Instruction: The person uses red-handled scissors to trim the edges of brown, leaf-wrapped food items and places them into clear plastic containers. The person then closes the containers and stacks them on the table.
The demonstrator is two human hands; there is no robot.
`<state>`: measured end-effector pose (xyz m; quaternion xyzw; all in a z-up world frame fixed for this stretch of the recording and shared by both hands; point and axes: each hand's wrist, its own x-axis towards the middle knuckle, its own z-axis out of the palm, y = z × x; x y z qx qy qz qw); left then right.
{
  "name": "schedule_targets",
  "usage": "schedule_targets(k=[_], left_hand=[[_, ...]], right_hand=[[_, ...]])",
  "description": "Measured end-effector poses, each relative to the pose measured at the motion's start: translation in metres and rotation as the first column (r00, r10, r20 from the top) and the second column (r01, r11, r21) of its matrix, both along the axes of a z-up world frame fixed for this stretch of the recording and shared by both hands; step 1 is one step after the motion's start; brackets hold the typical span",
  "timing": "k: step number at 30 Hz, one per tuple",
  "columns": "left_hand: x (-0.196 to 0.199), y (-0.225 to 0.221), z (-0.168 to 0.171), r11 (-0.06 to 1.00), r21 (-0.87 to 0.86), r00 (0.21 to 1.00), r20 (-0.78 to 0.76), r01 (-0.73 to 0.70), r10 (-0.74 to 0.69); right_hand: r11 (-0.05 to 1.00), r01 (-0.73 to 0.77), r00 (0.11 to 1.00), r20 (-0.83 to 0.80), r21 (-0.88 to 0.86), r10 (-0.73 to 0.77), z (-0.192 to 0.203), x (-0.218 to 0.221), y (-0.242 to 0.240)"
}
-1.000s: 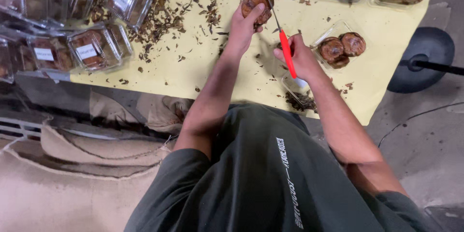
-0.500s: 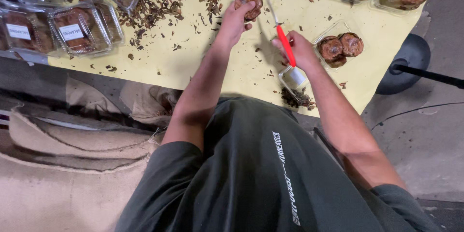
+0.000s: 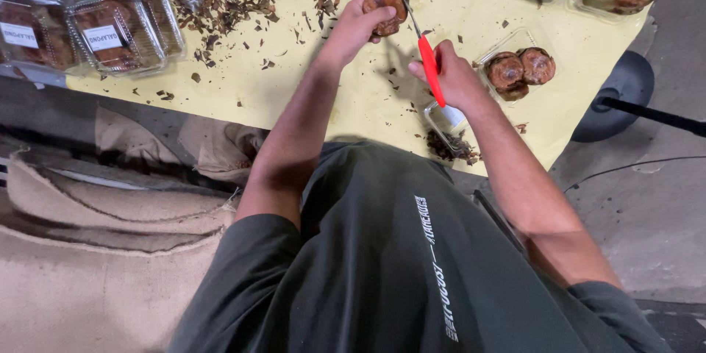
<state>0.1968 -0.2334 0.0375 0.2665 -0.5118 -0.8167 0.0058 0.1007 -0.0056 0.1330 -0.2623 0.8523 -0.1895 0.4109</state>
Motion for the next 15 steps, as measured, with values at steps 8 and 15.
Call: schedule_targets(k=[8, 15], left_hand=[[-0.003, -0.010, 0.001, 0.998, 0.001, 0.995, 0.077, 0.059, -0.059], [-0.006, -0.016, 0.039, 0.935, -0.118, 0.939, 0.128, 0.334, -0.319]], right_hand=[[0.999, 0.026, 0.999, -0.028, 0.038, -0.025, 0.012, -0.026, 0.018], [0.991, -0.133, 0.986, -0.094, 0.016, 0.134, 0.026, -0.023, 0.013]])
